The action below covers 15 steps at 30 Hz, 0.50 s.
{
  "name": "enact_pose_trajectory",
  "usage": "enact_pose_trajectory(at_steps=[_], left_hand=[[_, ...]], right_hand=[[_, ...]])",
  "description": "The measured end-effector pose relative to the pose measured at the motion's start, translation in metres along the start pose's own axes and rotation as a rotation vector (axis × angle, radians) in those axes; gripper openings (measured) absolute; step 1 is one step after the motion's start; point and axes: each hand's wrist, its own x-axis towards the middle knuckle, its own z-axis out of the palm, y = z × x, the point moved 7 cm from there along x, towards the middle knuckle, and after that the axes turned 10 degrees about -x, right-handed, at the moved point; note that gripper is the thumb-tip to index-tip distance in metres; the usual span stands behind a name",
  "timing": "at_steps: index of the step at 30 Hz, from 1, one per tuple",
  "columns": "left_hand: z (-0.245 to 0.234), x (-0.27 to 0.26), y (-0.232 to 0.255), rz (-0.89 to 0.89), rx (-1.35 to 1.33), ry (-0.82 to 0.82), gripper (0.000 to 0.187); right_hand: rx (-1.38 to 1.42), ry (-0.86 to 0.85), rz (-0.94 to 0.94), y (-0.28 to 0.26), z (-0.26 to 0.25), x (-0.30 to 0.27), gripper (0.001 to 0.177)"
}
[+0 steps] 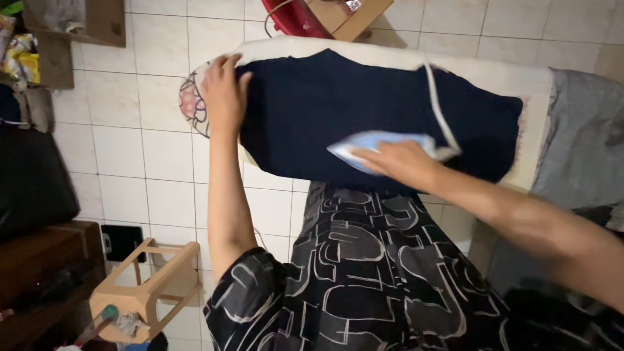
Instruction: The person irons a dark blue dress with gold embroidery on an ironing board, smoothing out the fabric and using an iron to press various sections before folding it.
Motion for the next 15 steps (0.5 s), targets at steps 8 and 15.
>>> enact_pose_trajectory(at_steps=[8,15], left_hand=[[-0.052,-0.186,-0.012,-0.463,-0.139,0.260,0.020],[-0.072,-0.181,-0.054,-0.525,-0.281,0.439,0.019]], right_hand=[[-0.155,-0.279,0.089,0.010,0.026,-0.109,0.068],[-0.065,0.047,-0.080,-0.099,0.042,0.109,0.045]])
